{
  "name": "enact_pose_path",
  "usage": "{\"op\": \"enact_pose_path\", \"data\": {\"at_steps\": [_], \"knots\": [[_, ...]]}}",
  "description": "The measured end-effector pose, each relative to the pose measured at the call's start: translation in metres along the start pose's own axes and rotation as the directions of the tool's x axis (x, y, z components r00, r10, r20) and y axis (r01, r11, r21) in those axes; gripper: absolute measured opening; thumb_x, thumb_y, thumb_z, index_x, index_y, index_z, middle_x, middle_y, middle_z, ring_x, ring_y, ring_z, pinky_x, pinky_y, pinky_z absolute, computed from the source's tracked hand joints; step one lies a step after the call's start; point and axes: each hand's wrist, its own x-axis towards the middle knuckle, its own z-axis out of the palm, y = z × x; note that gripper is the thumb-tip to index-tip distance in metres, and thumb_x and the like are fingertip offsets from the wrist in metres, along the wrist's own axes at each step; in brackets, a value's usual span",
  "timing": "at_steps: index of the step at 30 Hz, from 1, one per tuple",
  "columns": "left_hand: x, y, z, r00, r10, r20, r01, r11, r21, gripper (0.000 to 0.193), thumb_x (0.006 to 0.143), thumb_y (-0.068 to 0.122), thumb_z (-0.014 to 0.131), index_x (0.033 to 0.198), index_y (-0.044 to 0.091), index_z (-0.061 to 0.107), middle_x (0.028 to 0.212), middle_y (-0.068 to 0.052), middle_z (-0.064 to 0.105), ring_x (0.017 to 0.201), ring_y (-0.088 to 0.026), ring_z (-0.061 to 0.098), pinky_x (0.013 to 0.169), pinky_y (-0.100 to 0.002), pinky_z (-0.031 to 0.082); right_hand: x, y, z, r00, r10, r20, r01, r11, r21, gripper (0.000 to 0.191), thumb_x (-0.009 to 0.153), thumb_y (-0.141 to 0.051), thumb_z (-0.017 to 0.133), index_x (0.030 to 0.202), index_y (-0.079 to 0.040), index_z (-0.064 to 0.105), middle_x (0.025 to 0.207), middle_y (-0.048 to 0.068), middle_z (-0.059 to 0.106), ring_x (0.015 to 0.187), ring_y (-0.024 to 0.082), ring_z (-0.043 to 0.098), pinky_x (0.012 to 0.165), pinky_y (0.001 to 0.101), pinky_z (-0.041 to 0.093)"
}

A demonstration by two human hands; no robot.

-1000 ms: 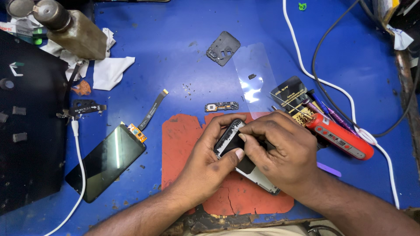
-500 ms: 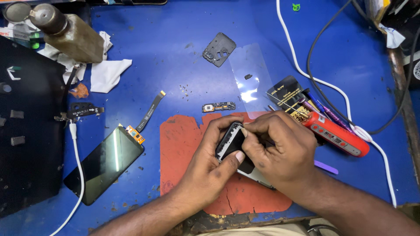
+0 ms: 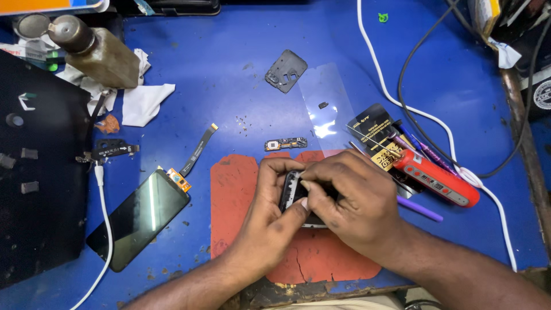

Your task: The person holds a disassembled smartphone frame and scrapes old adhesive from its edges, using a purple pry tool and a brush to clean the frame. They then set the frame down and work on the phone's internal components, manipulating small connectors and parts with their fingers.

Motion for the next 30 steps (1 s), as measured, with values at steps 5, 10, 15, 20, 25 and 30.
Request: {"op": "enact_pose_path", "data": {"at_steps": [5, 10, 15, 20, 25, 30], "knots": [[0.005, -0.006, -0.003, 0.999, 0.01, -0.033, -0.009, 0.999, 0.049, 0.048, 0.094, -0.011, 0.048, 0.136, 0.007, 0.034, 0.115, -0.008, 0.047, 0.103, -0.011, 0.052, 0.09, -0.028, 0.05, 0.003, 0.003, 0.003, 0.998, -0.042, 0.041, 0.043, 0.999, -0.014, 0.018, 0.082, 0.0, 0.078, 0.097, -0.002, 0.068, 0.091, 0.009, 0.07, 0.08, 0.025, 0.068, 0.071, 0.0368, 0.054], [0.004, -0.004, -0.003, 0.999, 0.042, -0.019, -0.04, 0.996, 0.085, 0.048, 0.093, -0.012, 0.047, 0.136, 0.007, 0.032, 0.122, -0.009, 0.046, 0.108, -0.011, 0.054, 0.093, -0.028, 0.052, 0.001, 0.002, 0.006, 1.0, -0.022, 0.016, 0.023, 0.999, -0.024, 0.015, 0.083, 0.0, 0.078, 0.094, -0.001, 0.067, 0.088, 0.01, 0.07, 0.078, 0.024, 0.069, 0.069, 0.0351, 0.055], [0.0, -0.002, 0.001, 0.999, 0.053, 0.008, -0.054, 0.997, 0.058, 0.045, 0.097, -0.011, 0.046, 0.135, 0.006, 0.029, 0.123, -0.01, 0.046, 0.112, -0.012, 0.054, 0.095, -0.029, 0.055, -0.003, -0.003, 0.007, 1.0, 0.012, -0.026, -0.013, 0.999, -0.044, 0.015, 0.083, 0.001, 0.078, 0.088, 0.001, 0.063, 0.088, 0.012, 0.071, 0.079, 0.023, 0.074, 0.068, 0.0321, 0.059], [-0.005, -0.003, 0.004, 0.985, 0.17, 0.009, -0.168, 0.965, 0.203, 0.045, 0.099, -0.012, 0.048, 0.137, 0.004, 0.029, 0.122, -0.011, 0.047, 0.112, -0.014, 0.052, 0.097, -0.03, 0.049, -0.005, -0.008, 0.008, 0.998, -0.023, -0.063, 0.019, 0.998, -0.063, 0.018, 0.083, 0.001, 0.078, 0.087, 0.001, 0.061, 0.086, 0.013, 0.069, 0.083, 0.024, 0.076, 0.068, 0.0324, 0.06], [-0.008, 0.001, 0.009, 0.978, 0.206, 0.021, -0.207, 0.965, 0.16, 0.041, 0.102, -0.011, 0.045, 0.137, 0.005, 0.028, 0.137, -0.018, 0.05, 0.126, -0.018, 0.053, 0.109, -0.035, 0.047, -0.007, -0.012, 0.005, 0.996, -0.011, -0.087, 0.004, 0.997, -0.076, 0.018, 0.083, 0.001, 0.079, 0.085, 0.001, 0.061, 0.081, 0.012, 0.067, 0.075, 0.022, 0.074, 0.061, 0.032, 0.056], [-0.007, 0.008, 0.013, 0.959, 0.282, 0.032, -0.283, 0.958, 0.045, 0.04, 0.1, -0.011, 0.038, 0.135, 0.006, 0.028, 0.159, -0.027, 0.043, 0.149, -0.026, 0.048, 0.124, -0.041, 0.043, -0.007, -0.013, 0.002, 0.994, 0.029, -0.104, -0.038, 0.996, -0.085, 0.018, 0.081, 0.0, 0.082, 0.082, 0.002, 0.064, 0.075, 0.011, 0.067, 0.061, 0.019, 0.067, 0.055, 0.0311, 0.052]]}}
